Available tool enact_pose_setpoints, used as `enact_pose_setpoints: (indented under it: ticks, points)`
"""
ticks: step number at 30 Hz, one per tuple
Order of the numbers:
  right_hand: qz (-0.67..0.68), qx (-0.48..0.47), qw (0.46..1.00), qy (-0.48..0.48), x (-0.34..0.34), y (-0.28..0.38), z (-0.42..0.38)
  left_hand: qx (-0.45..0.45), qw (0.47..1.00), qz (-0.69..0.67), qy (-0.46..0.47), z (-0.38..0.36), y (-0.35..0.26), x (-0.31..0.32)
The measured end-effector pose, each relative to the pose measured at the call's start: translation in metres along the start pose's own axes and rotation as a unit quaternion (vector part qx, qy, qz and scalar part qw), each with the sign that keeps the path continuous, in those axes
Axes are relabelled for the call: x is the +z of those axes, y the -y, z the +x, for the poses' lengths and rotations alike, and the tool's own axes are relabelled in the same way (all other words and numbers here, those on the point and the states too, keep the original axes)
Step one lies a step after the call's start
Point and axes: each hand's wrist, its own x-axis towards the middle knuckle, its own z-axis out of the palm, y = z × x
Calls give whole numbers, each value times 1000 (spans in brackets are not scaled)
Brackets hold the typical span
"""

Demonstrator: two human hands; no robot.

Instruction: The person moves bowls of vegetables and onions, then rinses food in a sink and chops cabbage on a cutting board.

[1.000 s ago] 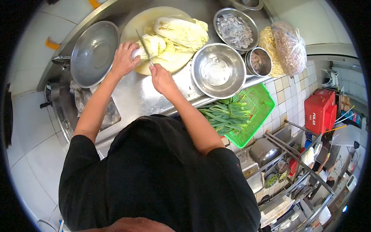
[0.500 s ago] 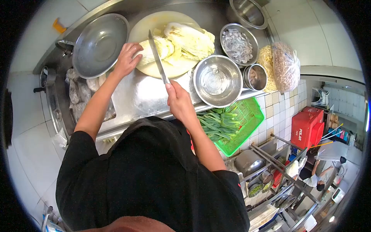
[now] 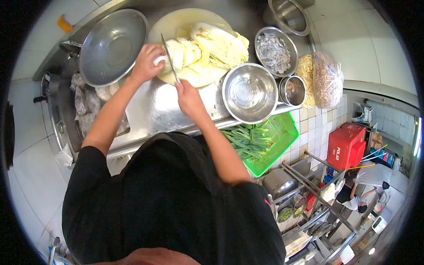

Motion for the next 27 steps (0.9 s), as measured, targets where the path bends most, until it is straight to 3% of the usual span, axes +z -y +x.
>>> enact_pose_setpoints:
  ticks: [2, 5, 11, 13, 18, 24, 27]
  points:
    - [47, 107, 990, 73, -3, 12, 27, 4, 1000, -12, -20, 0, -1, 1]
    - [102, 111, 986, 74, -10, 3, 14, -10, 999, -20, -34, 1, -4, 0]
    - [82, 146, 985, 41, -41, -18, -18, -24, 995, -67, -71, 14, -6, 26]
    - [81, 146, 985, 40, -41, -13, -18, -41, 991, -86, -96, 11, -5, 23]
    - [81, 129, 988, 20, -44, 0, -24, -32, 995, -90, -35, -18, 0, 3]
    - [39, 65, 997, 16, -49, 31, -40, -14, 998, -63, 1, -3, -3, -4]
    - [47, 84, 995, 34, -42, 32, -43, -8, 998, -59, 5, -1, -1, -2]
